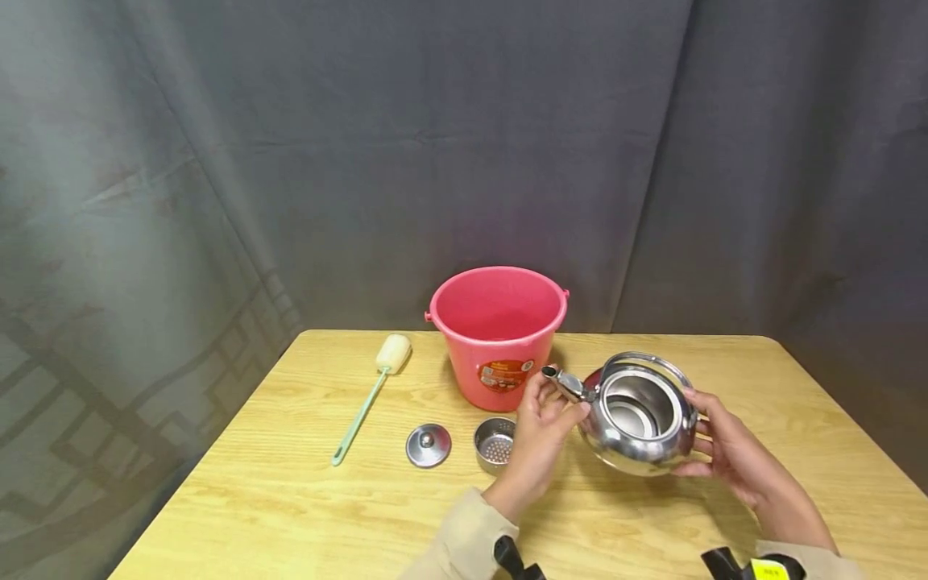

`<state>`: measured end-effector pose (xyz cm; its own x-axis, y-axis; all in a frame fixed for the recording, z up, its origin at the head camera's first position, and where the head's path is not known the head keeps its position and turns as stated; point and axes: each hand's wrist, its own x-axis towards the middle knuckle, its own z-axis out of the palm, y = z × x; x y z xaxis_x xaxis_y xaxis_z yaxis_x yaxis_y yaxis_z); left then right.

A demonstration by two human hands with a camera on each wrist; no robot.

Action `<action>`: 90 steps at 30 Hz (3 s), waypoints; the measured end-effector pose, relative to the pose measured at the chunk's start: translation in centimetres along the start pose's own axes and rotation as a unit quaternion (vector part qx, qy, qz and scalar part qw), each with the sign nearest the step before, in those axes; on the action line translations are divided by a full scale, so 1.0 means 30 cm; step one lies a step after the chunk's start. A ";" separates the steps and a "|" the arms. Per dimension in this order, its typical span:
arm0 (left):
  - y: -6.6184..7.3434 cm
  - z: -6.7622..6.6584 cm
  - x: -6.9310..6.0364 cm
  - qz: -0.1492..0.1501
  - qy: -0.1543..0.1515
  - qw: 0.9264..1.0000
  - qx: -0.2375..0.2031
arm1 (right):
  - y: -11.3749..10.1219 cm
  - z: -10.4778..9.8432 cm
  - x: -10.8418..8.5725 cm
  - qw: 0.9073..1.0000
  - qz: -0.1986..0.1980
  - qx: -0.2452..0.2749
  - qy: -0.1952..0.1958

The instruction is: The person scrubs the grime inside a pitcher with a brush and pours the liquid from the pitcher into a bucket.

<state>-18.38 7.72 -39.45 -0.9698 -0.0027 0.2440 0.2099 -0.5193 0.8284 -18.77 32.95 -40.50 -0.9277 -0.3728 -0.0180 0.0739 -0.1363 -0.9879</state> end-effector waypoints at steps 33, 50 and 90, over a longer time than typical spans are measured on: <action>-0.140 -0.005 -0.030 -0.122 0.032 0.987 0.101 | 0.110 -0.049 0.007 0.990 0.095 -0.076 0.072; -0.159 -0.016 -0.022 -0.142 0.003 0.988 0.067 | 0.109 -0.046 -0.012 0.987 0.109 -0.078 0.087; -0.205 -0.015 0.125 0.071 0.080 0.964 0.245 | 0.084 -0.020 -0.011 0.983 0.099 -0.096 0.119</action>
<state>-23.37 10.52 -43.87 -0.9253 -0.1963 0.3246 0.3382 -0.0391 0.9403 -18.49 33.27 -43.08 -0.9631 -0.1454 -0.2266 0.2133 0.1014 -0.9717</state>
